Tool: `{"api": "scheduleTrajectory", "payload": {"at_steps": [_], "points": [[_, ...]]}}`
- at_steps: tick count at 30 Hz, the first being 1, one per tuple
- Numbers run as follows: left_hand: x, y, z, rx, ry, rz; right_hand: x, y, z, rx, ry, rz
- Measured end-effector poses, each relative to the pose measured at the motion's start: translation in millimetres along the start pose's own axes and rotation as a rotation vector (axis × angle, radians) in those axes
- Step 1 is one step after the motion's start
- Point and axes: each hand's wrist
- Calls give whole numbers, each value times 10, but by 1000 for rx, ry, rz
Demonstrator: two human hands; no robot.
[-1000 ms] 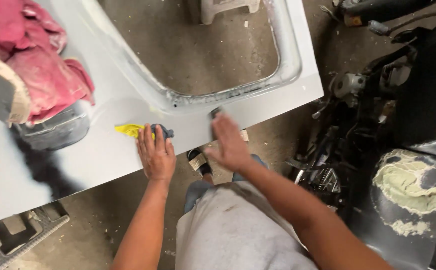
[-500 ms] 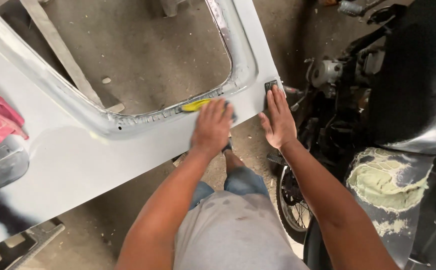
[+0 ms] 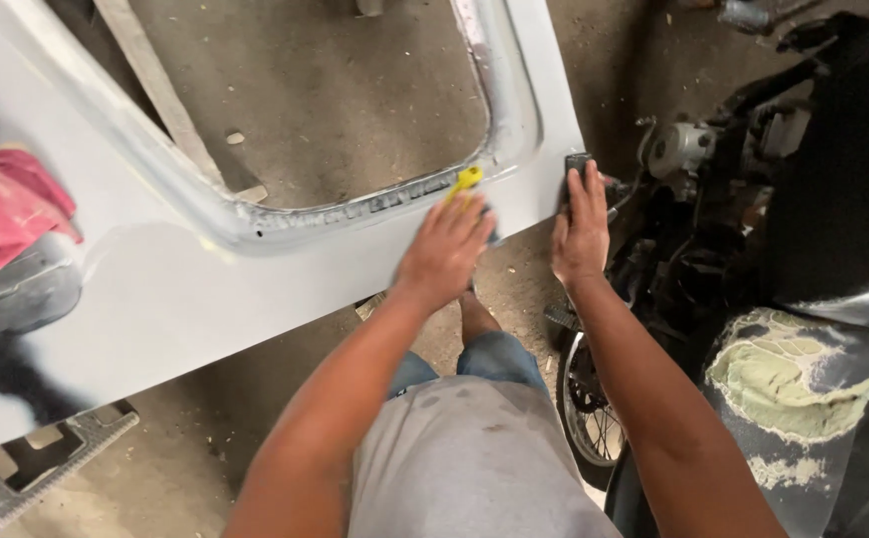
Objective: The person sands a white car door panel using a sanding block and a yellow cloth. They repeatedly dip the tools into a green bucket of water to wet them before continuing to sand the surface and edges of the panel.
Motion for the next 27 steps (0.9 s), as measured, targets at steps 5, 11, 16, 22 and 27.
{"api": "scheduleTrajectory", "payload": {"at_steps": [5,11,16,22,27], "points": [[1380,529,605,-18,475,19,-15,-34,44,109,-48,11],[2666,848,1348,-83,881,-132,59,-193,496,144,-22,15],[3567,957,1580,-63,1028,-255,394,-667,1351,274,81,126],[4636,890,1931,-59,1069,-328,797,-1314,2170,311,179,169],[4964,867,2135,-12,1067,-369,1120,-1969,3353,455,224,427]]}}
Point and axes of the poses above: each hand's wrist, its own x-axis away from the middle knuckle, its own y-axis out of the back of the hand, z = x × y, and after that the axes turned 6 degrees about z, right-handed
